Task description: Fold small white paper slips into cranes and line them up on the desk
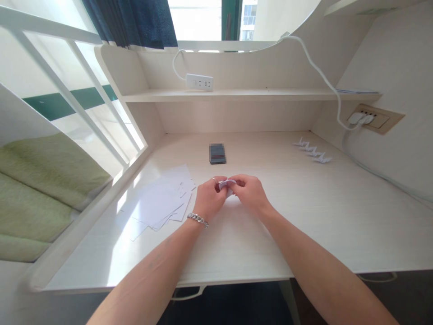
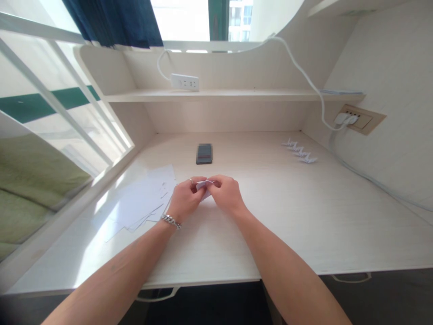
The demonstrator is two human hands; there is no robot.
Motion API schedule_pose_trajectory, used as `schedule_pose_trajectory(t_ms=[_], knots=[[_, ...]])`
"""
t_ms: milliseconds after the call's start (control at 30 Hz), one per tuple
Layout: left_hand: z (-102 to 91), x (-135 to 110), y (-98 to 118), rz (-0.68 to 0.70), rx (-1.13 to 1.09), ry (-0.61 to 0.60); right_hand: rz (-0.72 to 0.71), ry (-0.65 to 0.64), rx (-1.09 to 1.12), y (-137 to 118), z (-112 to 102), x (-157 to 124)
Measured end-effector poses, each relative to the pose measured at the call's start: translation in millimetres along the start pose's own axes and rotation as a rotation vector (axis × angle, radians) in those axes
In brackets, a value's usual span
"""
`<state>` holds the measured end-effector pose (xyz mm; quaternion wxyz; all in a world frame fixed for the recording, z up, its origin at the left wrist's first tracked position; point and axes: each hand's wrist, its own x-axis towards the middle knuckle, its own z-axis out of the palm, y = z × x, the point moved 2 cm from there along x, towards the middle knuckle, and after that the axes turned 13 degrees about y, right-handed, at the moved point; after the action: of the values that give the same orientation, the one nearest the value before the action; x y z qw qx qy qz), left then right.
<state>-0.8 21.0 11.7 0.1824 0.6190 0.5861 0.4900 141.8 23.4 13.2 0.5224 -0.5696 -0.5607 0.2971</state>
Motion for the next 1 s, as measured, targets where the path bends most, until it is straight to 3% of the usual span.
schedule_pose_trajectory(t_ms=[100,200,533,1000], knots=[[-1.8,5.4,-7.7,-0.075,-0.059,-0.002,0.2,-0.182,0.235,-0.8,-1.5,2.6],[-2.8,10.4,-17.4,-0.141,-0.135,-0.017,0.28,-0.274,0.396,-1.2,-3.9,4.4],[-1.4,10.8,-22.8,-0.154,-0.313,-0.105,0.276,-0.253,0.474,4.4,-2.4,5.7],[-3.0,9.3,-15.2,-0.056,-0.25,-0.126,0.162,-0.162,0.386,10.7,0.7,8.5]])
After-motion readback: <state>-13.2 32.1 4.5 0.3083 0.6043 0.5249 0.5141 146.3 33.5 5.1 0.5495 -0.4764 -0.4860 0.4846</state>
